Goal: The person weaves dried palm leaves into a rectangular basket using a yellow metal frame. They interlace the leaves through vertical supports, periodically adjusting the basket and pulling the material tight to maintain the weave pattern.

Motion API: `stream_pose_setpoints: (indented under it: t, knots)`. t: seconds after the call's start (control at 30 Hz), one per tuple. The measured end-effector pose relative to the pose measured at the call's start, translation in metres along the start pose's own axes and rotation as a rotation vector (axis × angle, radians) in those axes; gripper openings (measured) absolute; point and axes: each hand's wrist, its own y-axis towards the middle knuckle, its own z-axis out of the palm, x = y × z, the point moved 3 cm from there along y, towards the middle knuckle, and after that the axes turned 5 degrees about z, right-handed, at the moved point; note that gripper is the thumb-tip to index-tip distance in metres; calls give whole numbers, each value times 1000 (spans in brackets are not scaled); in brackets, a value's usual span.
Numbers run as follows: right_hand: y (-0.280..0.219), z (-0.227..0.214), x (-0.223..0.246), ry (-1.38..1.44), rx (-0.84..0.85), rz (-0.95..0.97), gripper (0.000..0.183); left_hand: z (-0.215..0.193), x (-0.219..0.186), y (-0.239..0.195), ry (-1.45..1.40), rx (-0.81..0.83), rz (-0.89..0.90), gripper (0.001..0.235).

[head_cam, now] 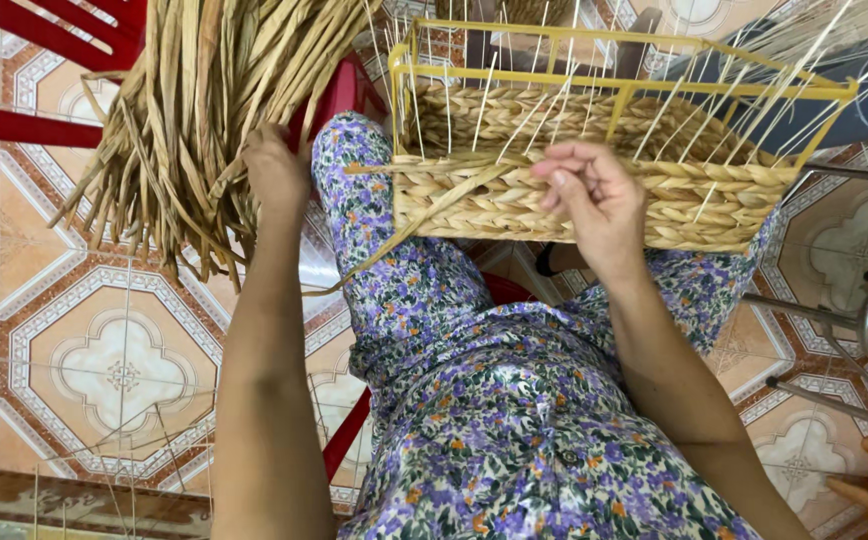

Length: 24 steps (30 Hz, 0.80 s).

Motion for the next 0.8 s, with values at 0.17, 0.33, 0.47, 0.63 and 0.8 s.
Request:
stream_pose_setpoints:
  t: [0.17, 0.33, 0.47, 0.63, 0.8]
  knots:
    - [-7, -2, -6, -20, -10, 81, 17, 35, 17, -4, -22, 129, -94, 20]
    - [-11, -2, 0, -10, 20, 96, 17, -3, 26, 23, -733, 372, -633, 14]
    - [-13, 8, 9, 19, 65, 88, 16, -93, 16, 30, -744, 419, -785, 25]
    - [-15, 36, 24, 4, 258, 206, 21, -197, -21, 14, -1297, 296, -407, 15]
    - [-15, 66, 40, 373, 656, 182, 55, -234, -79, -32, -1409, 973, -24, 25]
